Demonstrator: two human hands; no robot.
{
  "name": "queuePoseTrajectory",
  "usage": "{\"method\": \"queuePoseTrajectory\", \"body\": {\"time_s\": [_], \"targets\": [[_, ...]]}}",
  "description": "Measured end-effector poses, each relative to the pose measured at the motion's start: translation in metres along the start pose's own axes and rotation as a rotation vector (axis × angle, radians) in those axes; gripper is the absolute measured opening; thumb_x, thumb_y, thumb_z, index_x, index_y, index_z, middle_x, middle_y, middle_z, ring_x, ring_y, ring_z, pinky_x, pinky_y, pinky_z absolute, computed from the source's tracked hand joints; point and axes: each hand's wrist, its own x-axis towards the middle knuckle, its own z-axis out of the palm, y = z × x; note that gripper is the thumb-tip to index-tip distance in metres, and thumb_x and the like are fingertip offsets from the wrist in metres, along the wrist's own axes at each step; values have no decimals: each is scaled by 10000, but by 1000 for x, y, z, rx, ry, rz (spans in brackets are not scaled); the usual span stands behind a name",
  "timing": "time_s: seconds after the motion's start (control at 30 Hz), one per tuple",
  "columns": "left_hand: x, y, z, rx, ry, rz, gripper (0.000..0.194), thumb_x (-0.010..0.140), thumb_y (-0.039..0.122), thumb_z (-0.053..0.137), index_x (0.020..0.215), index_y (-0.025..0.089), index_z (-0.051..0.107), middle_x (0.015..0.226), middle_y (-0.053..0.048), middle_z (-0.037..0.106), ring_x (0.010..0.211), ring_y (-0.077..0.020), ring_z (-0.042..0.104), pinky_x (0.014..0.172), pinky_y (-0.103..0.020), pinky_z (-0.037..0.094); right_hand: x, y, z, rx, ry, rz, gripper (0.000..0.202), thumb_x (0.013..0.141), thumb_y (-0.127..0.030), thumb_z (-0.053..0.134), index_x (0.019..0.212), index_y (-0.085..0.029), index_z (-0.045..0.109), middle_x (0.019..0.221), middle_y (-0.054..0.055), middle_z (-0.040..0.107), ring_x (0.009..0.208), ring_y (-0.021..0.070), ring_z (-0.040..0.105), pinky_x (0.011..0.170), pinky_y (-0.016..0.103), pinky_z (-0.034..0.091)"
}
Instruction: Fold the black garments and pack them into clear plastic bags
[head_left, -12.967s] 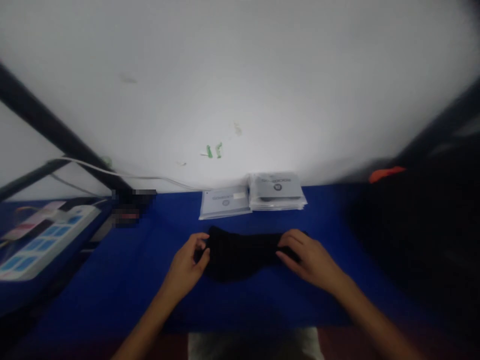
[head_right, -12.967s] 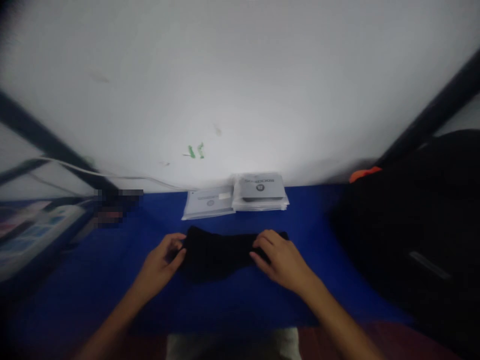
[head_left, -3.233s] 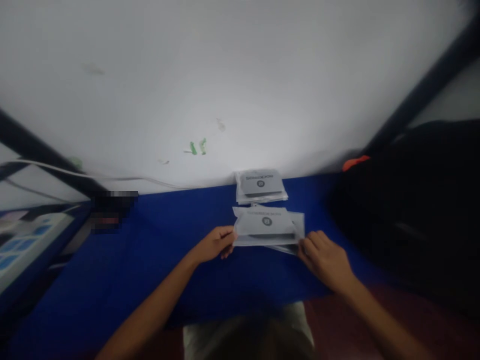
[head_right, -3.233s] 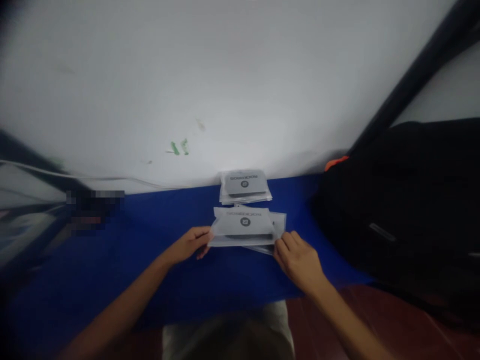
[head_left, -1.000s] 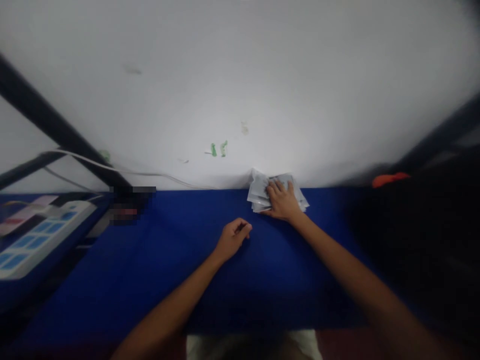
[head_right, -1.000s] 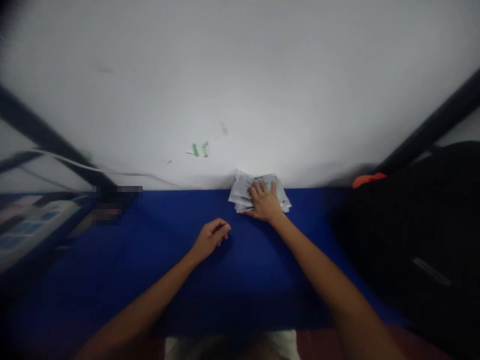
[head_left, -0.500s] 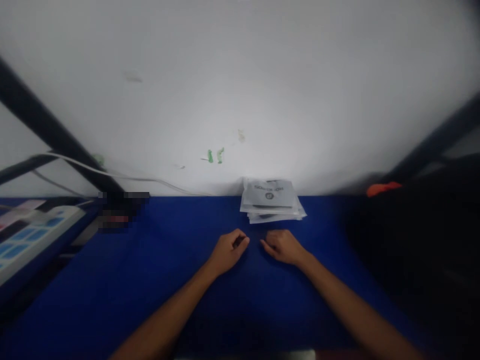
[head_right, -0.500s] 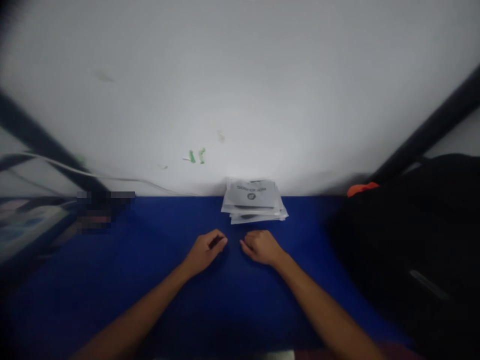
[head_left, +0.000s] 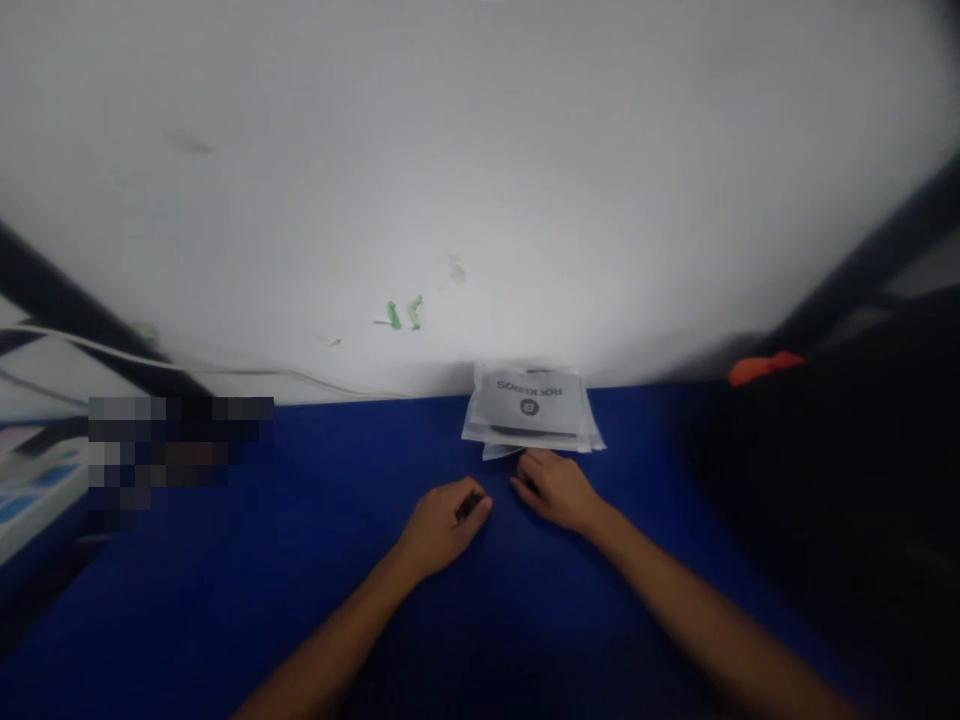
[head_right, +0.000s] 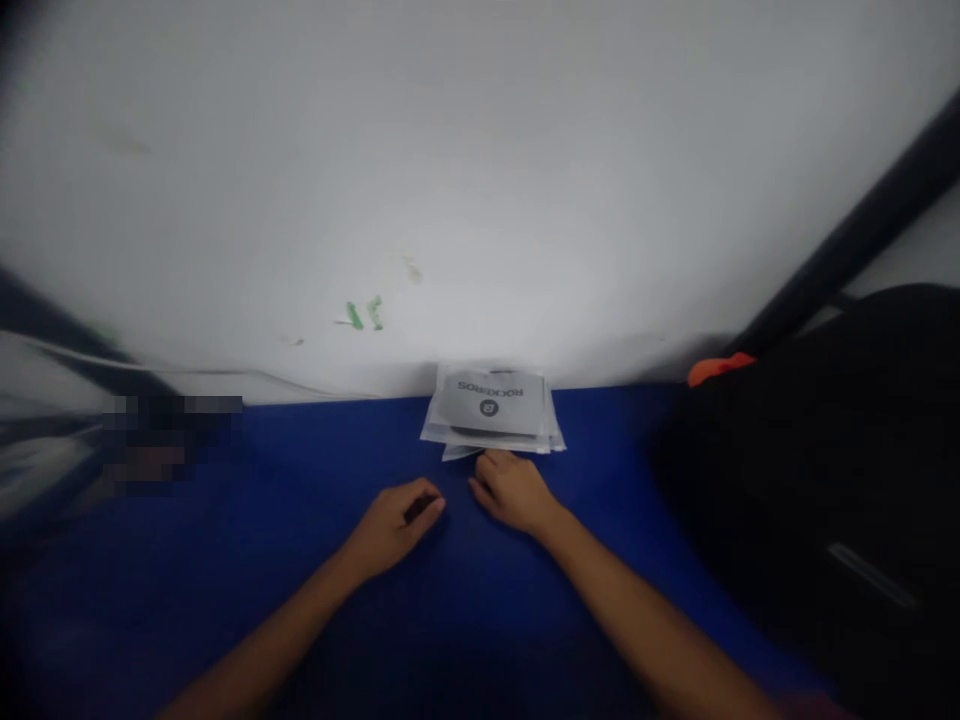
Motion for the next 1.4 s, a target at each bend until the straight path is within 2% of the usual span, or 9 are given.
{"method": "queuePoseTrajectory", "body": {"time_s": [0.33,1.4], "targets": [[0,-4,0,-5,-9,-1,270,925,440,487,847,221,624,744,3,652,653,-155,576,631,-262,394,-2,6,6,156,50,40,196,962,-326,478,815,-208,533,811,32,616,760,175,579,669,281,416],[0,-2,-1,-2,-15,41,257,900,429,512,838,229,661,757,-2,672,641,-154,571,592,-247,385,-3,11,7,232,115,53,172,965,-301,459,849,-211,547,862,47,622,809,187,593,723,295,464]]}}
